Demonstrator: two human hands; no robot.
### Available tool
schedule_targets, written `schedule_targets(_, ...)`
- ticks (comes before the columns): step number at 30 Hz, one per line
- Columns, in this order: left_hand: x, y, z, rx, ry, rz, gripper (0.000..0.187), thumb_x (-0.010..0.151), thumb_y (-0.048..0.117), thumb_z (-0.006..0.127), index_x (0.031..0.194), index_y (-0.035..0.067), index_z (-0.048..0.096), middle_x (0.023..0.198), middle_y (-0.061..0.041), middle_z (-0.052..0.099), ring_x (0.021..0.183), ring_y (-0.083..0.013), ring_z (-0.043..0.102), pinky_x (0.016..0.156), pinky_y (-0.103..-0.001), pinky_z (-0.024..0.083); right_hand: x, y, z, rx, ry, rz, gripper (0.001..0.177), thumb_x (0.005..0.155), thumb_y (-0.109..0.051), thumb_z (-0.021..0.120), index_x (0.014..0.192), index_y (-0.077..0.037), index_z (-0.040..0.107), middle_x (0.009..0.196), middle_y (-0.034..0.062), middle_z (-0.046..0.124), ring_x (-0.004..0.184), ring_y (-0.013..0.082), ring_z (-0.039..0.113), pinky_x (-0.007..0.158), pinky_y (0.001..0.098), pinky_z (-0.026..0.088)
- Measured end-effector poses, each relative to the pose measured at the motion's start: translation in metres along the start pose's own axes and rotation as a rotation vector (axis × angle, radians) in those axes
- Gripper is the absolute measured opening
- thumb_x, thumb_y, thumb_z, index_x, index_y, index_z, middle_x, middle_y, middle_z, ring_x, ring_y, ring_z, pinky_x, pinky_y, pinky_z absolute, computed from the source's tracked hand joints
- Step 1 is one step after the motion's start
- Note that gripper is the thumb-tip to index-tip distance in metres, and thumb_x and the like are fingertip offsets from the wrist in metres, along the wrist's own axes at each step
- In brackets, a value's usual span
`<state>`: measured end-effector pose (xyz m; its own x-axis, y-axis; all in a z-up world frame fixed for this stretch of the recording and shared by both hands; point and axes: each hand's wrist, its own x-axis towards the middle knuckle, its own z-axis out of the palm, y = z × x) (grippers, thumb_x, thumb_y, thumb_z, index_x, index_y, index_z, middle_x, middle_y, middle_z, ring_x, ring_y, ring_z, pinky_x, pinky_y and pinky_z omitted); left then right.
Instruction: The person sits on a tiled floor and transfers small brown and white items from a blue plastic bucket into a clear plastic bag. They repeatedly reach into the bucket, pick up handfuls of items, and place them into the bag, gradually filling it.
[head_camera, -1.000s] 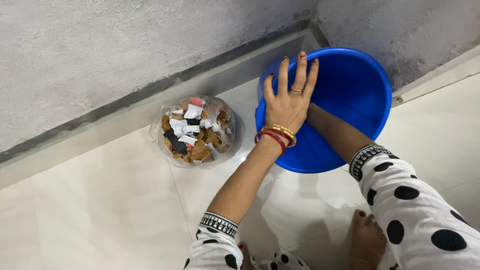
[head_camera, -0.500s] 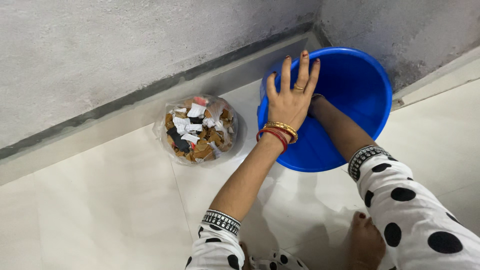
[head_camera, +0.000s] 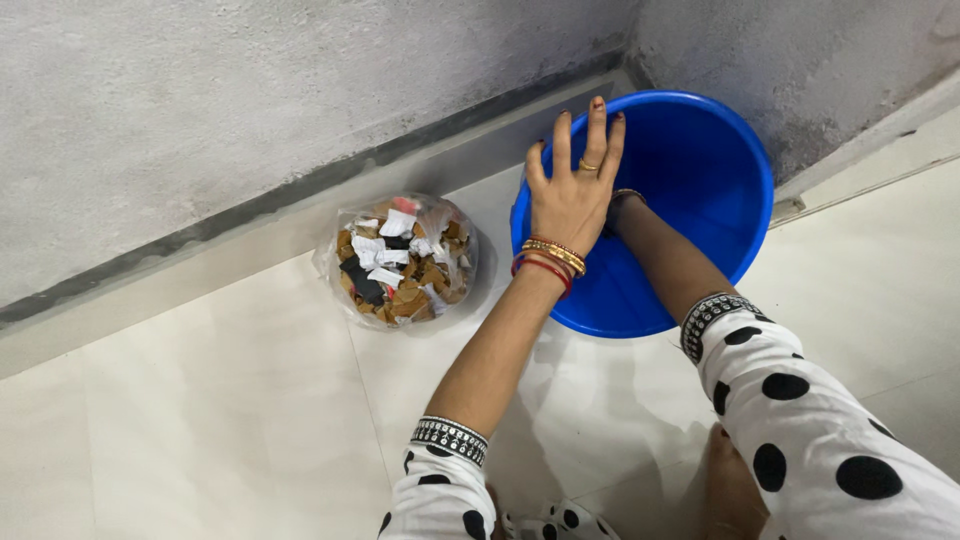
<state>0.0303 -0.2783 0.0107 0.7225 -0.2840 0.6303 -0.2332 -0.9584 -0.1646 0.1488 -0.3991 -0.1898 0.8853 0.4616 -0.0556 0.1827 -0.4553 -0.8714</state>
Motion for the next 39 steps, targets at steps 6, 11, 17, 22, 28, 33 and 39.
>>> schedule_targets(6,0.002,-0.002,0.002,0.002,0.001,-0.009,0.059,0.100,0.023,0.064,0.157,0.021,0.047,0.167,-0.006,0.027,0.145,-0.0338,0.040,0.113,-0.055,0.039,0.014,0.007,-0.002,-0.121,-0.096,0.004,0.050,0.096,-0.027,0.053,0.143,-0.012,0.045,0.148,0.0180,0.040,0.136,0.0314,0.035,0.111,0.0457,0.030)
schedule_targets(11,0.005,-0.004,0.003,-0.034,-0.002,-0.024,0.059,0.099,0.022,0.065,0.156,0.020,0.048,0.168,-0.005,0.026,0.145,-0.0341,0.040,0.112,-0.056,0.041,0.014,-0.002,-0.016,-0.491,-0.370,0.118,0.048,0.090,-0.023,0.059,0.135,-0.010,0.051,0.138,0.0182,0.048,0.127,0.0318,0.043,0.105,0.0451,0.036)
schedule_targets(17,0.018,-0.013,0.000,-0.093,-0.047,-0.042,0.069,0.086,0.016,0.073,0.152,0.021,0.052,0.167,-0.005,0.028,0.146,-0.0346,0.039,0.113,-0.057,0.041,0.011,-0.026,-0.045,-0.707,-0.586,0.202,0.046,0.082,-0.019,0.067,0.125,-0.008,0.058,0.126,0.0185,0.057,0.116,0.0322,0.053,0.099,0.0443,0.043)
schedule_targets(22,0.029,-0.021,0.000,-0.275,-0.098,-0.069,0.077,0.073,0.024,0.082,0.145,0.018,0.055,0.165,-0.008,0.027,0.147,-0.0377,0.035,0.113,-0.063,0.039,0.019,-0.045,-0.076,-0.700,-0.496,0.118,0.044,0.075,-0.016,0.073,0.117,-0.006,0.064,0.116,0.0187,0.065,0.107,0.0326,0.061,0.093,0.0437,0.049)
schedule_targets(28,0.044,-0.046,-0.004,-0.342,-0.294,-0.042,0.087,0.070,0.017,0.083,0.150,0.020,0.049,0.167,-0.010,0.015,0.154,-0.0392,0.021,0.117,-0.070,0.030,0.019,-0.105,-0.083,-0.655,-0.329,-0.139,0.041,0.068,-0.012,0.081,0.107,-0.003,0.072,0.104,0.0190,0.074,0.096,0.0331,0.070,0.086,0.0430,0.056)
schedule_targets(33,0.045,-0.069,-0.006,-0.406,-0.401,-0.100,0.093,0.072,0.020,0.084,0.154,0.020,0.040,0.167,-0.010,0.006,0.155,-0.0391,0.011,0.117,-0.074,0.021,-0.011,-0.174,-0.083,-0.708,-0.383,0.039,0.024,0.070,-0.012,0.081,0.089,0.003,0.076,0.083,0.0193,0.078,0.076,0.0327,0.076,0.073,0.0429,0.061)
schedule_targets(39,0.021,-0.082,0.000,-0.431,-0.328,-0.115,0.090,0.075,0.019,0.082,0.155,0.022,0.040,0.169,-0.014,0.005,0.157,-0.0384,0.010,0.120,-0.074,0.019,-0.034,-0.220,-0.090,-0.663,-0.300,-0.238,0.022,0.071,-0.015,0.078,0.092,-0.007,0.081,0.081,0.0137,0.078,0.068,0.0279,0.075,0.069,0.0383,0.060)
